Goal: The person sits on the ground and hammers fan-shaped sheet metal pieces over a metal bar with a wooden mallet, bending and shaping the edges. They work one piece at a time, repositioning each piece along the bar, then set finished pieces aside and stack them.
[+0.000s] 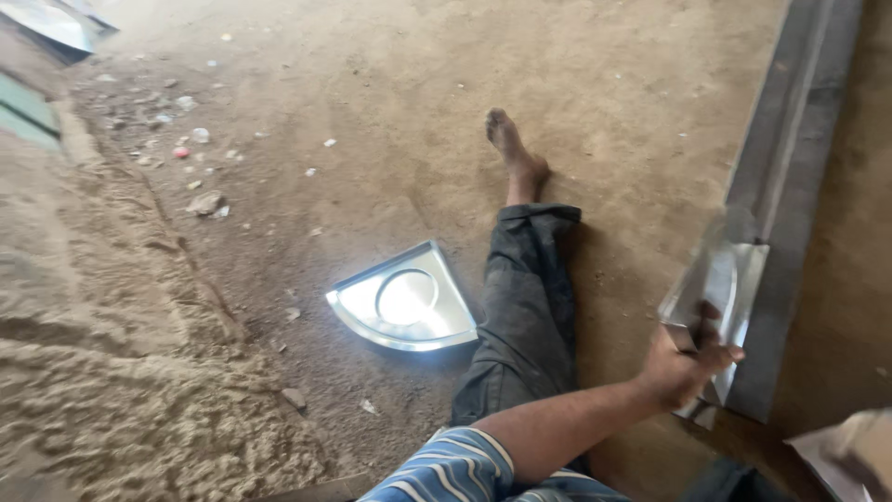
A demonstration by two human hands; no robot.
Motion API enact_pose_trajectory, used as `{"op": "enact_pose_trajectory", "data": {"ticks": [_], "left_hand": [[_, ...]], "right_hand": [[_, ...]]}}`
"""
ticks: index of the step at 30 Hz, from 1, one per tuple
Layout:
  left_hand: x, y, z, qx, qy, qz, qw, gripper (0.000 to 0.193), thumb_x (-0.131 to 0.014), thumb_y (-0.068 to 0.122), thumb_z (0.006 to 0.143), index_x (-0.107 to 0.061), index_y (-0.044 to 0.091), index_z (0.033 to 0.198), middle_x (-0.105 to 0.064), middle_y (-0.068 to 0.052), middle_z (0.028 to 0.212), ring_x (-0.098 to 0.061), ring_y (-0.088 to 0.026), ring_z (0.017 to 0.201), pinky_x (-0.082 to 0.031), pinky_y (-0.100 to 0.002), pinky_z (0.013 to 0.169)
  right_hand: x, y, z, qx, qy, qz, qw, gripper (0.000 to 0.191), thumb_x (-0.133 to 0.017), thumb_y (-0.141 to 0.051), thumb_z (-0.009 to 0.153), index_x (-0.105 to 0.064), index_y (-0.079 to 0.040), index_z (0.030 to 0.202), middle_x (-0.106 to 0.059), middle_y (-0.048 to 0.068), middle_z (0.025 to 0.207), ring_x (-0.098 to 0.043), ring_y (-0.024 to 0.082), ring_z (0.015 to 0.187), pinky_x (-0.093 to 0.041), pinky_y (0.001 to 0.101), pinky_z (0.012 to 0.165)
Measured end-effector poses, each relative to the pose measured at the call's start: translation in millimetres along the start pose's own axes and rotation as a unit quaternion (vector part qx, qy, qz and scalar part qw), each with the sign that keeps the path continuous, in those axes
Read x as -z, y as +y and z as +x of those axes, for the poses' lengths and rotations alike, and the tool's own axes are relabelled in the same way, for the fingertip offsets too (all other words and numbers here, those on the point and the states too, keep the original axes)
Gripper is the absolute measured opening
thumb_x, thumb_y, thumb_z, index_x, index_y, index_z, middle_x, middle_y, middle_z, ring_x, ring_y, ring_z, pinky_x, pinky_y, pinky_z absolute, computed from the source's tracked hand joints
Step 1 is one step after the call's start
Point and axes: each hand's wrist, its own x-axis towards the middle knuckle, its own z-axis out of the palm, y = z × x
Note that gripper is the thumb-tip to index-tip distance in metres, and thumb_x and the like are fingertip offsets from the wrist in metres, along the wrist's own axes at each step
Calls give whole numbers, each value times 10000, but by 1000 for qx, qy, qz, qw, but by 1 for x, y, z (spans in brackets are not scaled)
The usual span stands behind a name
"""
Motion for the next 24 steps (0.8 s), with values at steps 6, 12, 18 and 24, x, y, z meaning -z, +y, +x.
{"op": "enact_pose_trajectory", "data": {"ticks": [6, 12, 18, 24], "left_hand": [[-25, -20, 16, 76, 33, -178, 981, 340, -758, 99, 955, -587, 2, 1233, -631, -79, 1054, -643, -180, 925, -578, -353, 794], [-21, -14, 13, 88, 25, -203, 975, 474, -674, 22, 929, -525, -5, 1378, -569, 33, 1141, -530, -76, 1054, -448, -229, 944], [-23, -17, 10, 51, 19, -158, 986, 271, -677, -12, 925, -521, -34, 1145, -479, 24, 892, -464, -82, 808, -469, -256, 730], [-20, -15, 9, 57, -3, -107, 993, 286, -663, 10, 904, -518, 62, 1146, -450, 50, 824, -461, -74, 756, -457, -252, 696]], "right_hand": [[64, 18, -47, -6, -33, 95, 995, 222, -575, -254, 975, -518, -65, 1079, -464, 44, 662, -435, 139, 471, -353, 307, 411], [25, 6, -88, 144, -103, 94, 980, 225, -494, -253, 1019, -546, -51, 1104, -502, 16, 651, -470, 84, 475, -389, 256, 413], [12, -85, -69, 213, -127, -36, 968, 278, -517, -281, 1063, -576, -29, 963, -568, 16, 657, -490, 78, 462, -399, 249, 375], [-25, -105, -2, 496, -156, 162, 839, 322, -469, -386, 1130, -567, -87, 1194, -565, -20, 836, -514, 45, 618, -455, 223, 493]]}}
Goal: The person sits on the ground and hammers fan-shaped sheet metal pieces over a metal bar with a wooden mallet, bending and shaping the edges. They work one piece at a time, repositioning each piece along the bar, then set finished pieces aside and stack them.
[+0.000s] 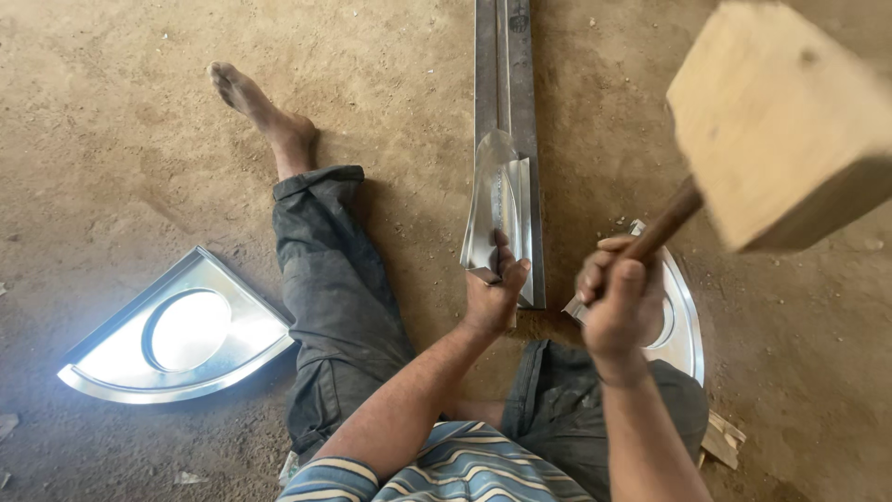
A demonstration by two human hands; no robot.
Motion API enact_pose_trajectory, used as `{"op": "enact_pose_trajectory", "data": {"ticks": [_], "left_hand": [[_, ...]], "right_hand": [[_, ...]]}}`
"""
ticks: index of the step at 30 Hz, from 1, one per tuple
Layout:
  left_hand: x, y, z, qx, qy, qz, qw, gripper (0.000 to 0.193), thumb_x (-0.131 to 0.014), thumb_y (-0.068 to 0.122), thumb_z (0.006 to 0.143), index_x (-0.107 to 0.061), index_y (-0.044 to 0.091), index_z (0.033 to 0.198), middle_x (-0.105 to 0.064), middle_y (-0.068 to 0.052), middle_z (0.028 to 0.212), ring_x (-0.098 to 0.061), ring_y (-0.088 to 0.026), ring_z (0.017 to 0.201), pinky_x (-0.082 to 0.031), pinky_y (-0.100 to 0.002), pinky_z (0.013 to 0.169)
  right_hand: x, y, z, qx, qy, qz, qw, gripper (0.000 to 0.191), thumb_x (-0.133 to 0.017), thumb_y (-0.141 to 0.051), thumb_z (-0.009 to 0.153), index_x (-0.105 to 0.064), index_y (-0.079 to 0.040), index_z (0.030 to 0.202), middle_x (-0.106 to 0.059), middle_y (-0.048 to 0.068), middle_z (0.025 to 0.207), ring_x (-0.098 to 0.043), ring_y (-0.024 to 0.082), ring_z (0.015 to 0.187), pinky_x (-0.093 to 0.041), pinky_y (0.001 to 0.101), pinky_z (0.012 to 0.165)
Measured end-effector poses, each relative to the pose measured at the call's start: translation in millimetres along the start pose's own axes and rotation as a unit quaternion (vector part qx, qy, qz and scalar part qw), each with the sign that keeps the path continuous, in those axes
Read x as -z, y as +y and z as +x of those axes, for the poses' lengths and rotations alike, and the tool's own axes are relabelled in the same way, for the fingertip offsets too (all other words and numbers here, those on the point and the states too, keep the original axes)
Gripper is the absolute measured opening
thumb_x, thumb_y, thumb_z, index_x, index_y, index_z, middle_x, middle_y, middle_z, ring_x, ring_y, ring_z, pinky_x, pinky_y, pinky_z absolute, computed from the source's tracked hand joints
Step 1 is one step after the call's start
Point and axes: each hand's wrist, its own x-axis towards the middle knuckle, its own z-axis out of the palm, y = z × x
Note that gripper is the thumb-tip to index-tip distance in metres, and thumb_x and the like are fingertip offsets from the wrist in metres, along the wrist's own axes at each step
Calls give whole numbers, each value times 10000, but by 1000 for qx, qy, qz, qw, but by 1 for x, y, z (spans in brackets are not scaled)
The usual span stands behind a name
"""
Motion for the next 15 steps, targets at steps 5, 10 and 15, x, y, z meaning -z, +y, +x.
{"op": "enact_pose_trajectory", "data": {"ticks": [5, 10, 15], "left_hand": [[-4, 25, 0, 4, -4, 73, 997, 251, -647, 80, 875, -527, 39, 1092, -482, 46, 827, -496, -96, 737, -472, -288, 627], [-8, 28, -2, 3, 15, 127, 992, 408, -715, 131, 831, -540, 38, 1188, -517, 48, 796, -503, -83, 721, -474, -273, 623], [-6, 13, -2, 11, 6, 71, 997, 409, -724, 127, 869, -548, -6, 1213, -488, 28, 810, -495, -96, 741, -476, -274, 665]], "right_hand": [[-27, 46, 35, -204, -32, -380, 902, 417, -460, -395, 1178, -615, -49, 1005, -559, -30, 798, -485, 50, 653, -412, 252, 572], [-11, 20, 7, -208, 80, -114, 968, 324, -446, -397, 1101, -561, -117, 988, -499, -18, 691, -445, 60, 527, -364, 244, 458], [-12, 28, -14, 73, -65, -362, 927, 452, -357, -427, 1189, -548, -80, 971, -550, 15, 740, -507, 93, 669, -391, 266, 595]]}}
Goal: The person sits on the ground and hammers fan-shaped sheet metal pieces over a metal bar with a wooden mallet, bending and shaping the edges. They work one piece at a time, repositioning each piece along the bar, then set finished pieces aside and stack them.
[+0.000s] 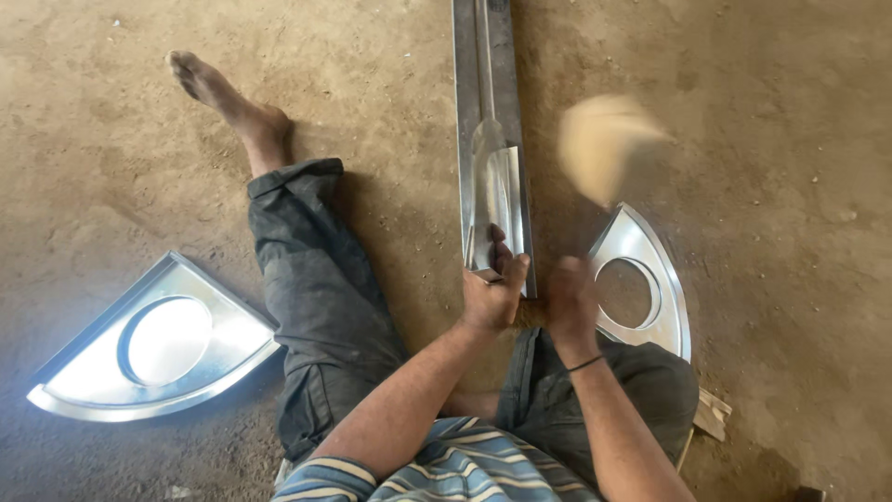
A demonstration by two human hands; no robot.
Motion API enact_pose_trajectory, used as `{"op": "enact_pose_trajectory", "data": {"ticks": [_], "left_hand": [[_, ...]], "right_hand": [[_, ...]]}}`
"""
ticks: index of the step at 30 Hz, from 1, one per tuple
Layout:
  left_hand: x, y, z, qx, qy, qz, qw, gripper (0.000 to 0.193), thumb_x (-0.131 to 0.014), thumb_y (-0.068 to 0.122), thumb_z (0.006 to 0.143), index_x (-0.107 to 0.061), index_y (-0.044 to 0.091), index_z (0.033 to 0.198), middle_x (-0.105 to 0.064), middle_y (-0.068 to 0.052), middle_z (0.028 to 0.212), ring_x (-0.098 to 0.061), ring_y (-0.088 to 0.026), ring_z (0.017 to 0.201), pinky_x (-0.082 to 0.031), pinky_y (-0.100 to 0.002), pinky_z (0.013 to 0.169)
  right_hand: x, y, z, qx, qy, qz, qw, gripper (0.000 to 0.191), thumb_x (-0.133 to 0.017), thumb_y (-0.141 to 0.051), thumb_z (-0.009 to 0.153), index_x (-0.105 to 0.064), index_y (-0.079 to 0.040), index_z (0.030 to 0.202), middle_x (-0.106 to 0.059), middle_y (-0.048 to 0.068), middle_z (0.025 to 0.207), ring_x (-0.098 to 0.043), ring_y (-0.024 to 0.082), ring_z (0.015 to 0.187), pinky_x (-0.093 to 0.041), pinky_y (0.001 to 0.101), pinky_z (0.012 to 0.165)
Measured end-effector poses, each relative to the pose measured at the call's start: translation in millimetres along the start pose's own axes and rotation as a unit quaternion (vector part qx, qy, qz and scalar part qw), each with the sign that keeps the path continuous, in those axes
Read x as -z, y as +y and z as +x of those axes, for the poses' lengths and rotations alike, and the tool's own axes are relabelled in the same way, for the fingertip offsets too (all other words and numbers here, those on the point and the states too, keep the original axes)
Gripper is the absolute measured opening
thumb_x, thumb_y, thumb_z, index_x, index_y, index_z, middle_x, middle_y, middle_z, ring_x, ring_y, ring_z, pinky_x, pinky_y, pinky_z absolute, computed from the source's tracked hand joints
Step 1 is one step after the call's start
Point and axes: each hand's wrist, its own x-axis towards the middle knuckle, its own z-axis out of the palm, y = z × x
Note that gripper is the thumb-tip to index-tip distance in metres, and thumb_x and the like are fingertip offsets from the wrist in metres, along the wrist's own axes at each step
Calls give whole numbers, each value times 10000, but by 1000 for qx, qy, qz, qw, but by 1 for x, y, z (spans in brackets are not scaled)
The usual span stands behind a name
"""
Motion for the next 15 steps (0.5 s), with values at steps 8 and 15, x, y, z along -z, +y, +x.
{"op": "enact_pose_trajectory", "data": {"ticks": [8, 15], "left_hand": [[3, -30, -2, -141, 10, 39, 989, 143, -659, 3, 920, -606, -74, 1028, -632, -58, 1144, -539, -154, 991, -483, -352, 896], [7, -47, 4, -60, -19, 61, 996, 300, -706, 72, 947, -541, -123, 1104, -565, -106, 911, -581, -197, 860, -481, -335, 1098]], "right_hand": [[35, -27, -35, -247, 116, 280, 920, 333, -451, -381, 1122, -517, -122, 923, -459, -38, 665, -415, 60, 523, -343, 247, 480], [28, -47, -49, -453, -57, 219, 862, 348, -495, -400, 1015, -601, -70, 1050, -455, -42, 674, -420, 61, 539, -366, 244, 454]]}}
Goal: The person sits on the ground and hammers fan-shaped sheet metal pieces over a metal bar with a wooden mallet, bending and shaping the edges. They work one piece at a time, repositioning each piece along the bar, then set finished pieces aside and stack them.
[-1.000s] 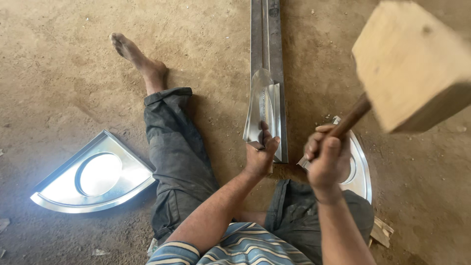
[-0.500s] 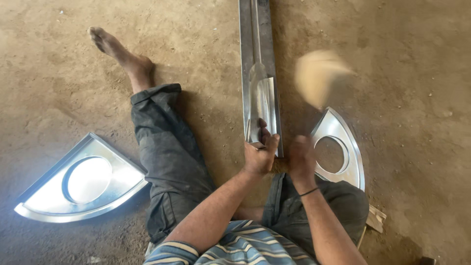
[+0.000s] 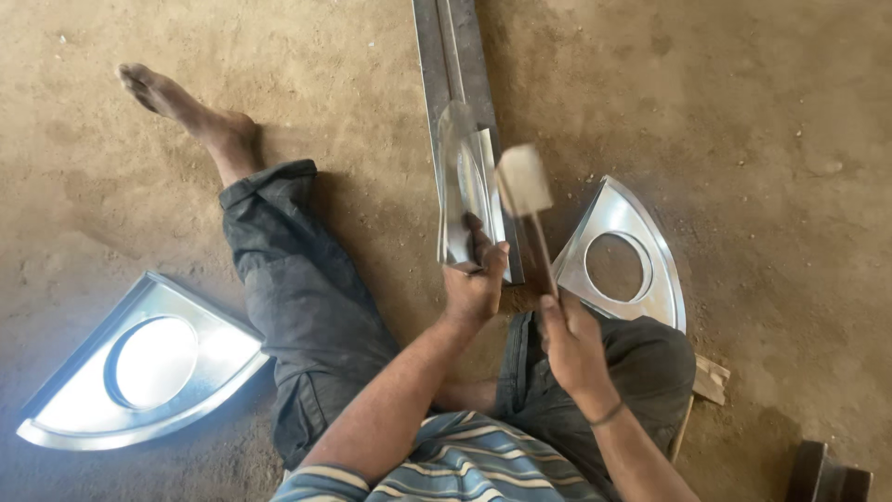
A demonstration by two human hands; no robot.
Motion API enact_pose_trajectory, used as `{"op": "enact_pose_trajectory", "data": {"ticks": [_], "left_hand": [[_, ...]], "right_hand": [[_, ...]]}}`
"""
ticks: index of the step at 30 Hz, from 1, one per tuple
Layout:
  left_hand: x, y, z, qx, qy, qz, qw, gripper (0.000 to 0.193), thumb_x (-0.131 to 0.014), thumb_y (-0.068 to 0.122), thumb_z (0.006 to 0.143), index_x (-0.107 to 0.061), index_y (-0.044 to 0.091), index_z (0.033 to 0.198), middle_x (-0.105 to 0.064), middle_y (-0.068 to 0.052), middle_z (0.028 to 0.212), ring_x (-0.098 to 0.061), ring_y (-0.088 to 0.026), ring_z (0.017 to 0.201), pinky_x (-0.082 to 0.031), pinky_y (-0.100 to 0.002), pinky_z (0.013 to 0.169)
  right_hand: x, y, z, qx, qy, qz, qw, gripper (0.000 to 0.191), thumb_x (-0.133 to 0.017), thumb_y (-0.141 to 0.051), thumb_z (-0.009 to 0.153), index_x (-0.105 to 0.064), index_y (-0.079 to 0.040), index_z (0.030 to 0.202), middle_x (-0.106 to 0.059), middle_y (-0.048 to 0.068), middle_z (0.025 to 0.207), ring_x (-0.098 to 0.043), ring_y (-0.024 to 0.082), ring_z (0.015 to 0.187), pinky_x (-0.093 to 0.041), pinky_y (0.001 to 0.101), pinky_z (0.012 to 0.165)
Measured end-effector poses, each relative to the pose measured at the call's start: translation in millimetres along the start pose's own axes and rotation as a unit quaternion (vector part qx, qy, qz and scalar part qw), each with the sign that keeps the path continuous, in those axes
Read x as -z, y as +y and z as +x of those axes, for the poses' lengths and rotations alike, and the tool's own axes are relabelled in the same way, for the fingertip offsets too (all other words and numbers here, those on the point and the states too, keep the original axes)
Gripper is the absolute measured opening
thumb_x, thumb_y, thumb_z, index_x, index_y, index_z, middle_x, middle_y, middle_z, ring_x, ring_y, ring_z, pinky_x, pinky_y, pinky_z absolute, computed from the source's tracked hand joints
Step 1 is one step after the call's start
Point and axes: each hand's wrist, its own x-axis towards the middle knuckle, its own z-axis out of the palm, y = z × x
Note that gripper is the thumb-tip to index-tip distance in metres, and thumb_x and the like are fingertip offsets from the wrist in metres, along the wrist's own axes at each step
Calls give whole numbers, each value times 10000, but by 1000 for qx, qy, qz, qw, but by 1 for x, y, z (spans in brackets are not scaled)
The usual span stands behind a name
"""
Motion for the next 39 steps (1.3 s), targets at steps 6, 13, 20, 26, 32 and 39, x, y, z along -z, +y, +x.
{"op": "enact_pose_trajectory", "data": {"ticks": [6, 13, 20, 26, 32, 39], "left_hand": [[0, -2, -4, 58, 2, -106, 993, 709, -663, 119, 960, -304, -99, 1530, -552, -121, 1350, -512, -176, 1273, -360, -336, 1155], [-4, -8, -1, 50, 22, -114, 992, 399, -697, 64, 1007, -491, -176, 1251, -529, -73, 1070, -494, -166, 968, -424, -329, 880], [0, 3, -2, -1, 11, -95, 995, 355, -648, 77, 937, -587, -70, 1254, -612, 29, 911, -594, -112, 807, -541, -264, 741], [-1, 1, -2, 72, 24, -103, 992, 458, -636, 67, 890, -522, 26, 1332, -553, 141, 1088, -518, -19, 974, -426, -276, 970], [-2, -12, 0, -117, 2, -52, 992, 275, -679, 26, 1024, -488, 0, 828, -469, 36, 755, -463, -97, 756, -317, -347, 1323], [-2, -5, 0, -57, 12, -34, 998, 134, -668, 28, 951, -541, -13, 961, -537, 0, 854, -523, -124, 842, -440, -334, 1021]], "right_hand": [[5, 24, -33, 229, 76, -30, 970, 401, -455, -443, 1081, -536, -64, 979, -478, -44, 678, -434, 39, 571, -362, 210, 497], [21, 37, -49, 15, 73, 19, 997, 438, -470, -448, 1062, -531, -53, 883, -458, -23, 602, -408, 81, 464, -339, 246, 417], [19, 54, -54, 1, 94, -158, 983, 369, -475, -423, 1029, -564, -76, 941, -491, -15, 597, -472, 70, 478, -395, 246, 432], [24, 71, -63, 68, 104, 18, 992, 378, -453, -421, 1093, -504, -74, 954, -481, -36, 665, -437, 57, 512, -359, 249, 436], [22, 75, -56, -55, 74, -4, 996, 401, -511, -393, 1047, -518, -32, 872, -478, 0, 628, -427, 87, 477, -365, 271, 420], [11, 43, -25, 140, 97, -128, 977, 336, -466, -388, 1071, -536, -67, 998, -510, -15, 616, -475, 51, 494, -385, 225, 465]]}}
